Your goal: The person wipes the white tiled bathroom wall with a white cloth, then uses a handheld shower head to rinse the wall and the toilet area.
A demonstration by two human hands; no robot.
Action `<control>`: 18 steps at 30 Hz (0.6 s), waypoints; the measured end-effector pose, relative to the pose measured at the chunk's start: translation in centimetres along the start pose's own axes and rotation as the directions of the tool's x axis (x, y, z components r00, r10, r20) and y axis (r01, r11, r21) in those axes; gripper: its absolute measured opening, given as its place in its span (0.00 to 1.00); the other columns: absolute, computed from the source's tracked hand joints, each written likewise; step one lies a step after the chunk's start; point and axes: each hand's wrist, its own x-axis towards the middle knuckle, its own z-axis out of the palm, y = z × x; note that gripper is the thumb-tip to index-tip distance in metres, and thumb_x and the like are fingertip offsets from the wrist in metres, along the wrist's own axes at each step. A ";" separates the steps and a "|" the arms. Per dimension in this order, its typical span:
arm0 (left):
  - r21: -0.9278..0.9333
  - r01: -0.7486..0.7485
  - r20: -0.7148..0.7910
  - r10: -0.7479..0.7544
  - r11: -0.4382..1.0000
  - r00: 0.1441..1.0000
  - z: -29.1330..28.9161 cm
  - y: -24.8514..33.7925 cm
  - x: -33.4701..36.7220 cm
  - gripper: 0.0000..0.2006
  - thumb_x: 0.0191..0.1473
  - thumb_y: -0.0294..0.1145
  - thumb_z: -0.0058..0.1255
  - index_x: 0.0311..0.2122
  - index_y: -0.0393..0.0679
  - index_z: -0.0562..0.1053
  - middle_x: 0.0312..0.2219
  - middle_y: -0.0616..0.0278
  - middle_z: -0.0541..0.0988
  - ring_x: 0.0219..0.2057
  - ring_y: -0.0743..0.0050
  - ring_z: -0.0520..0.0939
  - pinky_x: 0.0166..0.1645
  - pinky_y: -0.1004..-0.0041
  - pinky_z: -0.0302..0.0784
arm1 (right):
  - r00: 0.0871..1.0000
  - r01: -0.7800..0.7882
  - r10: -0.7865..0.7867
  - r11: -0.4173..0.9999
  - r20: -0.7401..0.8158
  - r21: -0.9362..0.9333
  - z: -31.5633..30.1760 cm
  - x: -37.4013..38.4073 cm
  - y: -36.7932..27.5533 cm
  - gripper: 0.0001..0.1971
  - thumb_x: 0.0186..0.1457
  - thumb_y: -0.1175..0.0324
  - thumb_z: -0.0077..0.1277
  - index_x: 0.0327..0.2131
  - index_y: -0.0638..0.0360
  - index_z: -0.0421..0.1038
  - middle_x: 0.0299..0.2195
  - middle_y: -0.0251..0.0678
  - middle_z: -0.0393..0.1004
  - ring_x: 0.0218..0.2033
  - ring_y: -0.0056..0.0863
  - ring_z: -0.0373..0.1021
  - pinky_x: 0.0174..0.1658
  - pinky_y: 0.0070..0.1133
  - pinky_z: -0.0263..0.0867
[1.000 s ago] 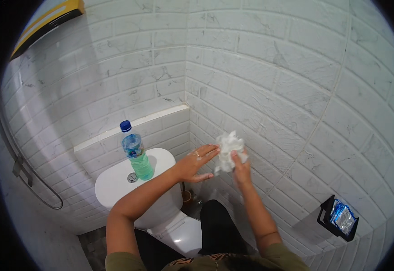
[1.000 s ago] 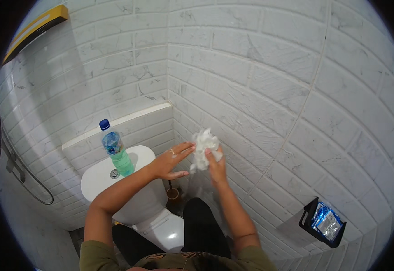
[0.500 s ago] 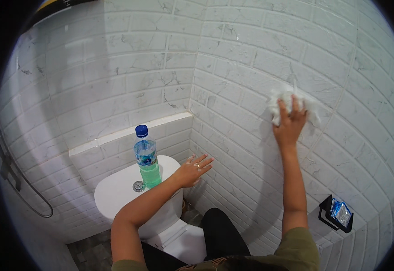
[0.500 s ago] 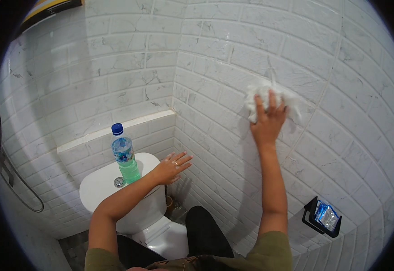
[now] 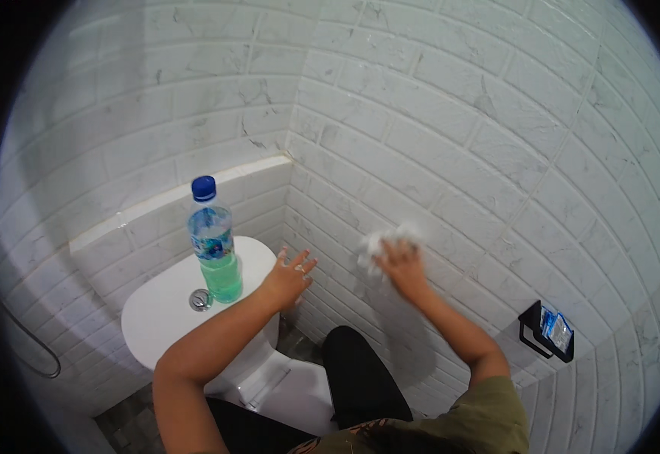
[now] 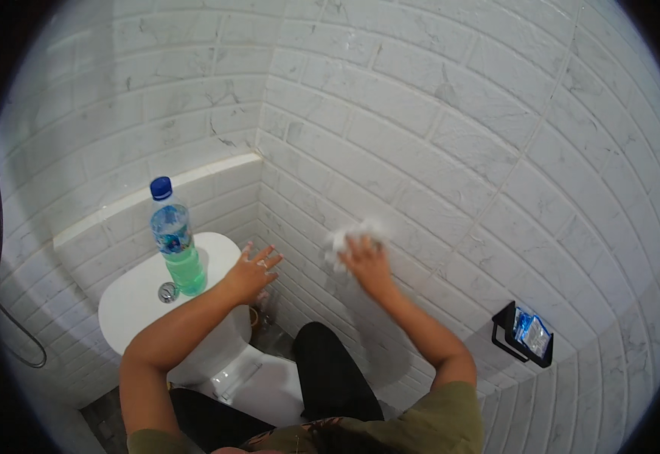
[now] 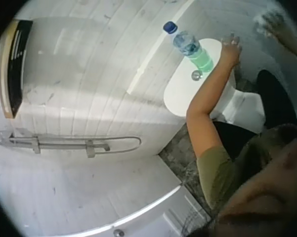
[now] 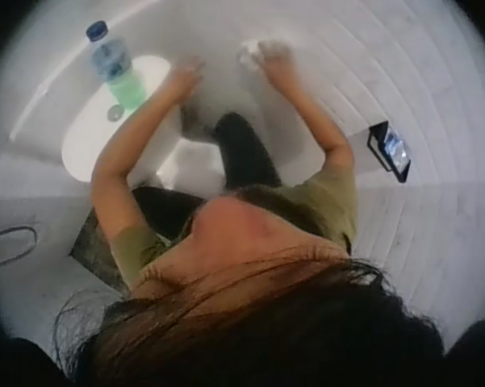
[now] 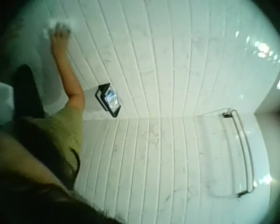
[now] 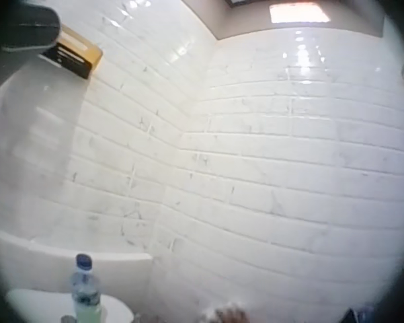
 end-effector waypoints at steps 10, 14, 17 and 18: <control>0.006 -0.030 0.018 0.030 1.000 0.999 -0.7 0.5 0.1 0.25 0.43 0.47 0.60 0.48 0.53 0.74 0.62 0.63 0.56 0.66 0.60 0.47 0.63 0.41 0.46 | 0.773 -0.497 0.403 0.865 -0.489 -0.072 -12.7 7.6 12.4 0.35 0.44 0.70 0.56 0.57 0.30 0.60 0.63 0.35 0.48 0.63 0.49 0.45 0.62 0.50 0.41; -0.030 -0.026 0.026 0.027 0.999 0.999 -0.9 0.4 -0.2 0.24 0.42 0.45 0.61 0.47 0.53 0.75 0.62 0.64 0.57 0.65 0.60 0.49 0.63 0.42 0.49 | 0.879 -0.435 0.398 0.895 -0.262 -0.101 -6.1 6.0 6.3 0.35 0.46 0.76 0.51 0.57 0.30 0.59 0.64 0.36 0.47 0.60 0.47 0.52 0.60 0.50 0.46; -0.029 -0.022 0.041 0.023 0.999 0.999 -1.1 0.2 -0.4 0.24 0.42 0.45 0.61 0.47 0.52 0.75 0.62 0.64 0.58 0.65 0.61 0.51 0.63 0.44 0.49 | 0.961 -0.276 0.276 0.960 -0.022 -0.036 1.0 2.3 -0.7 0.30 0.50 0.76 0.47 0.55 0.31 0.62 0.63 0.37 0.49 0.58 0.42 0.55 0.60 0.45 0.50; -0.029 -0.021 0.053 0.022 0.999 0.998 -1.1 0.3 -0.4 0.24 0.42 0.46 0.61 0.47 0.53 0.75 0.61 0.64 0.58 0.65 0.62 0.51 0.63 0.44 0.50 | 0.981 -0.193 0.193 0.981 0.023 -0.012 3.5 0.5 -3.2 0.27 0.51 0.73 0.46 0.54 0.32 0.64 0.63 0.37 0.50 0.57 0.41 0.56 0.60 0.42 0.51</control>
